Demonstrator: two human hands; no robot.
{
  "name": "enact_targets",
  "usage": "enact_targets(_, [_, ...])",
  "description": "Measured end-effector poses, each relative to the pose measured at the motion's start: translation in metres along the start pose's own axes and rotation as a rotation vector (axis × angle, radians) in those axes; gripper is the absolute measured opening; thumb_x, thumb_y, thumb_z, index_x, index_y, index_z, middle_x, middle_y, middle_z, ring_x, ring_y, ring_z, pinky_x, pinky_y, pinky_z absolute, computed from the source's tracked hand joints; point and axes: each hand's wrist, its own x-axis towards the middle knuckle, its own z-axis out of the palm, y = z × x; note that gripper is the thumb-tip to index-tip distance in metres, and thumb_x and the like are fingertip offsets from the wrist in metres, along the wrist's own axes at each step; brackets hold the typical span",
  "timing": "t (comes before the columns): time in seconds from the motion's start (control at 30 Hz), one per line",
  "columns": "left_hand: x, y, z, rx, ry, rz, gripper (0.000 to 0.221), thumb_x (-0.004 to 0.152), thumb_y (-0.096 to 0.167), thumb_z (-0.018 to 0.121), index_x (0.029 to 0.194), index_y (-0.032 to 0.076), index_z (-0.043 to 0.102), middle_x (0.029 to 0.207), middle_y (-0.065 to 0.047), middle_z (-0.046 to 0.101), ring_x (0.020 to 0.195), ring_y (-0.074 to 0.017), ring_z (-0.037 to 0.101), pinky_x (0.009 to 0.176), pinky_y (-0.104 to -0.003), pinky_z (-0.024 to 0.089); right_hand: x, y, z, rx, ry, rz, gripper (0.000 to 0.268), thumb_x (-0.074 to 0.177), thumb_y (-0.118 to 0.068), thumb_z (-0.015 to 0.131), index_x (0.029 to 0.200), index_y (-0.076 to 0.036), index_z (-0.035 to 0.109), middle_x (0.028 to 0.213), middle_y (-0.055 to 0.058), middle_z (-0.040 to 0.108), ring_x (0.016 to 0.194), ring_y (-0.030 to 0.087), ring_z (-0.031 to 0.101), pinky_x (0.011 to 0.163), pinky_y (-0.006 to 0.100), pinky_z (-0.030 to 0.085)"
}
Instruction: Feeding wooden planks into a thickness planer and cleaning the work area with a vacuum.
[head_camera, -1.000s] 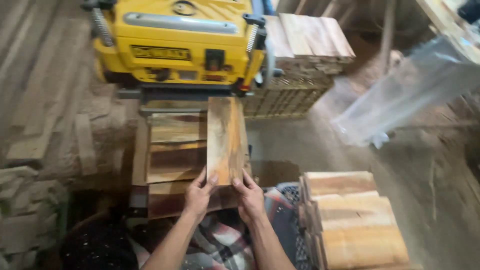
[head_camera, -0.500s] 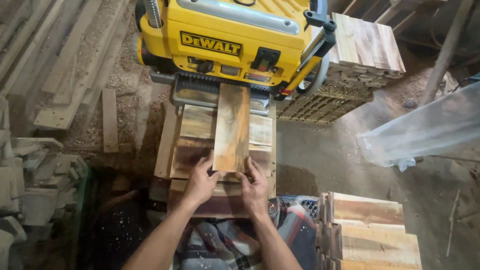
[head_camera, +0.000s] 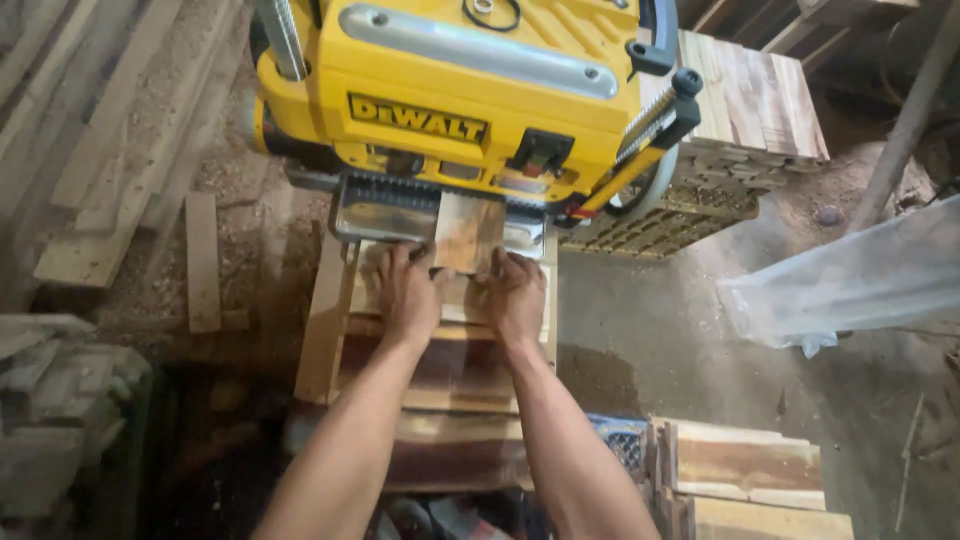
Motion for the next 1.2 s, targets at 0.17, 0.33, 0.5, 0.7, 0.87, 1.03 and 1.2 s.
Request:
enact_targets(0.17, [0.017, 0.002, 0.009, 0.036, 0.075, 0.029, 0.045, 0.079, 0.047, 0.082, 0.118, 0.027, 0.078, 0.124, -0.003, 0.056, 0.121, -0.0312, 0.047, 0.101, -0.051, 0.038, 0.019, -0.024, -0.022, -0.024, 0.035, 0.159, 0.047, 0.077, -0.043, 0.086, 0.118, -0.021, 0.079, 0.116, 0.01, 0.068, 0.114, 0.035, 0.064, 0.099, 0.045, 0.051])
enact_targets(0.33, [0.025, -0.007, 0.016, -0.048, 0.193, 0.092, 0.043, 0.072, 0.048, 0.086, 0.105, 0.022, 0.08, 0.118, -0.002, 0.058, 0.117, -0.0276, 0.052, 0.104, -0.047, 0.039, 0.028, -0.021, -0.032, 0.004, 0.023, 0.245, 0.042, 0.07, -0.036, 0.09, 0.107, -0.019, 0.081, 0.116, 0.01, 0.065, 0.109, 0.038, 0.065, 0.093, 0.049, 0.055])
enact_targets(0.5, [0.031, -0.008, 0.017, -0.098, 0.194, 0.095, 0.036, 0.071, 0.039, 0.091, 0.098, 0.017, 0.082, 0.112, -0.004, 0.061, 0.113, -0.0289, 0.055, 0.111, -0.045, 0.037, 0.033, -0.022, -0.034, -0.017, 0.105, 0.271, 0.03, 0.066, -0.034, 0.086, 0.092, -0.021, 0.081, 0.105, 0.008, 0.063, 0.099, 0.036, 0.065, 0.088, 0.047, 0.057])
enact_targets(0.7, [0.05, -0.014, 0.035, -0.208, 0.166, 0.019, 0.035, 0.068, 0.038, 0.093, 0.096, 0.021, 0.082, 0.104, 0.0, 0.059, 0.11, -0.0255, 0.054, 0.106, -0.04, 0.041, 0.046, 0.005, -0.011, -0.015, 0.083, 0.299, 0.023, 0.064, -0.04, 0.089, 0.08, -0.026, 0.08, 0.095, 0.006, 0.061, 0.097, 0.035, 0.063, 0.09, 0.043, 0.051])
enact_targets(0.87, [0.058, -0.002, 0.026, -0.218, 0.163, -0.039, 0.029, 0.069, 0.034, 0.093, 0.092, 0.02, 0.082, 0.101, -0.001, 0.059, 0.111, -0.0285, 0.054, 0.106, -0.044, 0.041, 0.067, -0.019, -0.022, -0.004, 0.014, 0.432, 0.035, 0.065, -0.05, 0.092, 0.081, -0.022, 0.08, 0.096, 0.013, 0.062, 0.102, 0.042, 0.063, 0.095, 0.052, 0.049])
enact_targets(1.03, [0.068, -0.012, 0.053, -0.182, 0.28, -0.062, 0.032, 0.061, 0.039, 0.096, 0.085, 0.023, 0.082, 0.095, -0.003, 0.059, 0.11, -0.0297, 0.057, 0.107, -0.044, 0.043, 0.082, -0.022, -0.022, -0.114, -0.168, 0.584, 0.029, 0.072, -0.047, 0.091, 0.081, -0.021, 0.081, 0.101, 0.019, 0.057, 0.102, 0.049, 0.059, 0.083, 0.059, 0.056])
enact_targets(1.2, [0.081, -0.016, 0.077, -0.154, 0.384, -0.089, 0.035, 0.057, 0.044, 0.096, 0.081, 0.025, 0.079, 0.096, -0.002, 0.061, 0.114, -0.0294, 0.057, 0.105, -0.044, 0.046, 0.093, -0.048, -0.047, -0.107, -0.166, 0.642, 0.049, 0.064, -0.056, 0.092, 0.09, -0.016, 0.082, 0.103, 0.02, 0.059, 0.107, 0.051, 0.058, 0.086, 0.067, 0.054])
